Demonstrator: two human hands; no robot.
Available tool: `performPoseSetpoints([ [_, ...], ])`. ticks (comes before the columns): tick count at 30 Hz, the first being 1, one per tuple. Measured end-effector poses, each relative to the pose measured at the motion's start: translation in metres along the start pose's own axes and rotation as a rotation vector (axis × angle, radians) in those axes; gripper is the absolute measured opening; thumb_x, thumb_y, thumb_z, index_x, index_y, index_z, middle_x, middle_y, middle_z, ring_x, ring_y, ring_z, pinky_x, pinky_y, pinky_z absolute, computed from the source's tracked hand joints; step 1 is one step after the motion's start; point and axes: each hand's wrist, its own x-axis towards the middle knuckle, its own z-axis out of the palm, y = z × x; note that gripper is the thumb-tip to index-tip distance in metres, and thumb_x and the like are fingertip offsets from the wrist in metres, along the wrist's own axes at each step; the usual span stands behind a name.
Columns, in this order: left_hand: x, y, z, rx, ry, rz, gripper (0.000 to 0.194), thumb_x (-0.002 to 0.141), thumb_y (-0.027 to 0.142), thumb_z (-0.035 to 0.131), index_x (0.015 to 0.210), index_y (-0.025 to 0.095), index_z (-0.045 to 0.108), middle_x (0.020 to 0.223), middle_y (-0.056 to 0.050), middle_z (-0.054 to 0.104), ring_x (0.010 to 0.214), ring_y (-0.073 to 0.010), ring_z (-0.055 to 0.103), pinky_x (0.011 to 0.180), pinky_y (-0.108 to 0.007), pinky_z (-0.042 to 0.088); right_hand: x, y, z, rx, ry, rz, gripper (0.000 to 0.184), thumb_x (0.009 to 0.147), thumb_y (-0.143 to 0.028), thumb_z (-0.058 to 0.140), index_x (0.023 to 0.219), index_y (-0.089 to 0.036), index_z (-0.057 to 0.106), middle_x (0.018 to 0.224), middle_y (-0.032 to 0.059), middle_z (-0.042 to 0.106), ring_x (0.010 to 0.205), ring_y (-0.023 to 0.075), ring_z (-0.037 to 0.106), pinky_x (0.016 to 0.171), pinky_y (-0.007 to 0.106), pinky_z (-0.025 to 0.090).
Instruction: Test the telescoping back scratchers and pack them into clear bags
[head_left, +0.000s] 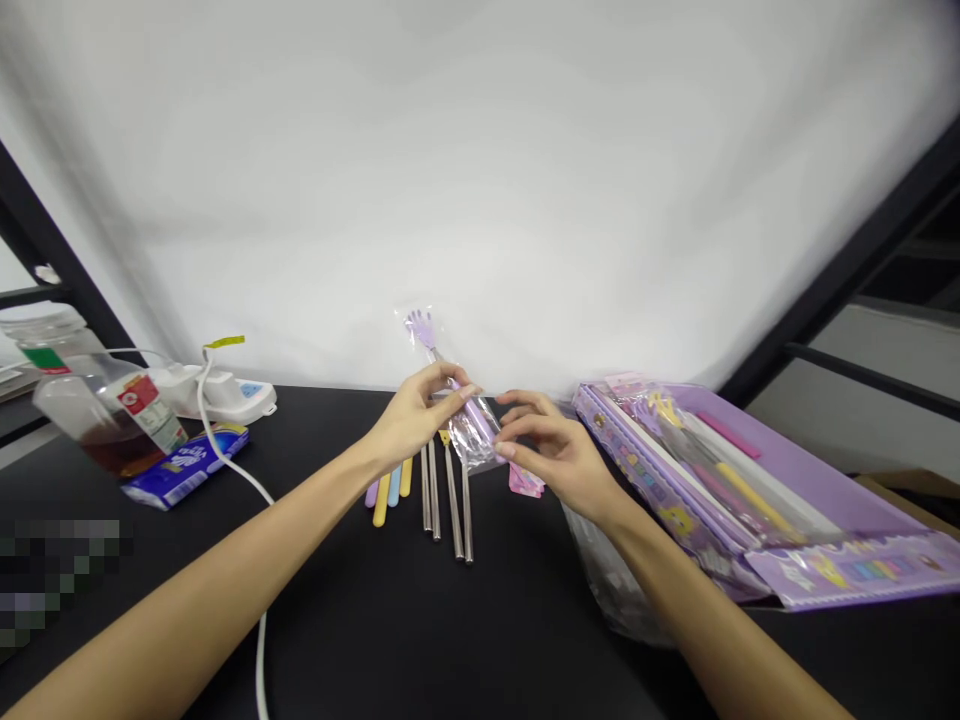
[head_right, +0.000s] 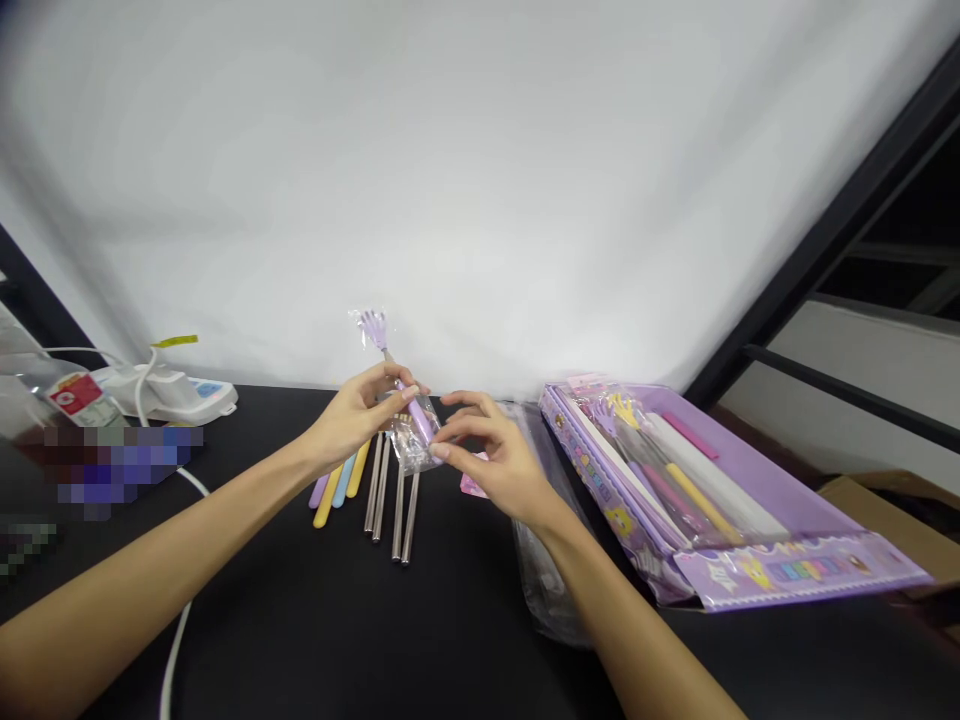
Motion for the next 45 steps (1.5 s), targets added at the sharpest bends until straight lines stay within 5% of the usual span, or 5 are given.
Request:
performPoseSetpoints([
  [7, -0.008, 0.005, 0.000, 0.061, -0.200, 0.022, 0.081, 0.067, 0.027, 0.087, 0.134, 0.033, 0.041, 0.145, -0.010, 0.042, 0.097, -0.0207, 0.071, 0.092, -0.044, 0.058, 0.000, -0.003, 0.007, 0.234, 0.055, 0.352, 0.048, 0.063, -0.039, 0.089, 0.097, -0.022, 0.060, 0.082, -0.0018, 0.063, 0.066, 0.0139, 0.064, 0.063, 0.029, 0.054],
  [22, -0.009, 0.012, -0.004, 0.302, -0.326, 0.067, 0.076, 0.069, 0.024, 0.083, 0.137, 0.032, 0.049, 0.151, -0.011, 0.040, 0.085, -0.0175, 0.069, 0.078, -0.039, 0.062, 0.000, 0.000, -0.007, 0.213, -0.203, 0.531, 0.040, 0.065, -0.046, 0.086, 0.067, -0.016, 0.060, 0.061, 0.0034, 0.070, 0.051, 0.0096, 0.052, 0.051, 0.024, 0.036],
  [32, 0.015, 0.005, -0.033, 0.112, 0.240, 0.102, 0.037, 0.093, 0.042, 0.060, 0.123, 0.022, 0.059, 0.124, -0.011, 0.063, 0.091, -0.0216, 0.073, 0.076, -0.034, 0.060, -0.006, -0.011, -0.027, 0.035, -0.728, 0.523, 0.026, 0.077, -0.040, 0.078, 0.072, -0.019, 0.064, 0.056, -0.0041, 0.061, 0.056, 0.0122, 0.062, 0.053, 0.022, 0.041],
  [36, 0.012, 0.002, -0.033, 0.043, 0.180, -0.037, 0.031, 0.087, 0.035, 0.070, 0.108, 0.014, 0.061, 0.098, -0.012, 0.073, 0.091, -0.0250, 0.074, 0.070, -0.031, 0.059, -0.008, -0.009, -0.027, -0.044, -0.818, 0.551, 0.025, 0.073, -0.036, 0.080, 0.067, -0.018, 0.063, 0.053, -0.0054, 0.058, 0.045, 0.0089, 0.055, 0.046, 0.019, 0.039],
  [45, 0.004, -0.003, -0.007, -0.136, 0.166, 0.038, 0.048, 0.090, 0.039, 0.068, 0.124, 0.029, 0.035, 0.111, -0.008, 0.067, 0.093, -0.0230, 0.074, 0.082, -0.038, 0.057, -0.010, -0.013, -0.027, -0.095, -0.930, 0.633, 0.028, 0.076, -0.033, 0.077, 0.065, -0.018, 0.057, 0.047, -0.0064, 0.057, 0.045, 0.0078, 0.055, 0.049, 0.018, 0.041],
])
